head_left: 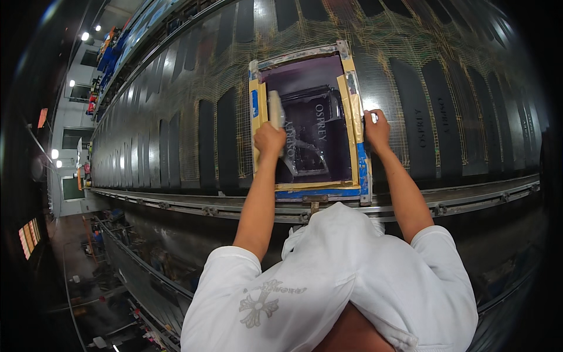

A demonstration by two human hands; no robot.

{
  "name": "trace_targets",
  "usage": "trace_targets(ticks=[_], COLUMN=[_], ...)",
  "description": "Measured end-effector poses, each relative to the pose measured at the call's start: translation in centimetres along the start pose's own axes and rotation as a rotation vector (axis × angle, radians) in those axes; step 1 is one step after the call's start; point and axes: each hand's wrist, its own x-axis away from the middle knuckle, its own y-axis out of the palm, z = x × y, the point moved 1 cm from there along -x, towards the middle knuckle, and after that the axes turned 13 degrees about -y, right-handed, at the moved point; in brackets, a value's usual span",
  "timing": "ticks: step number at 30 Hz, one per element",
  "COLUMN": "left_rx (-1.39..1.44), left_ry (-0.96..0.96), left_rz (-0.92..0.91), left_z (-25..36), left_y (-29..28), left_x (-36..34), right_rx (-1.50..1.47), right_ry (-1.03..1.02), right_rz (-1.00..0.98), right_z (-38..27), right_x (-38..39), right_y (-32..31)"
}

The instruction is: The person performs screen printing by repeatedly pulling a squeegee across a purple Osprey-branded screen to transfer ink onto a fabric item below. The action is continuous and repetitive throughout the clip.

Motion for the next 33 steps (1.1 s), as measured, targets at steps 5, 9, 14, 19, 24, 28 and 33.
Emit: trace_targets(ticks=[5, 9, 14, 19, 24, 28, 33], left_rx=[0.111, 0.127, 0.133, 0.056, -0.013, 0.153, 0.17], left_ry=[0.43, 0.87, 1.092, 1.045, 1.065, 1.131, 0.991], left_rz=[-0.257, -0.205, -0.14, -0.247, -0.169, -0.129, -0.276], left_z=[-0.4, -0.6, 1.9, 6.2, 5.9, 3.3, 6.1], left_y=[0.0, -2.7, -2.6, 0.0, -0.8, 1.2, -0.6], left_x=[1.5, -0.1, -5.4, -10.0, -12.3, -11.7, -14.9], right_rx=[0.062, 0.106, 0.126, 0.28, 0.701, 0.443, 0.611], right_ry=[-0.071, -0.088, -0.078, -0.086, 0.021, -0.817, -0.583], right_rz=[0.039, 0.062, 0.028, -0.05, -0.405, -0.328, -0.848], right_z=[0.1, 0.0, -0.5, -0.4, -6.1, -13.1, -16.8], right_x=[-0.3, 0.0, 0.0, -0.6, -2.8, -5.9, -11.8], right_y=[0.6, 0.3, -0.1, -0.4, -2.5, 2.1, 7.7])
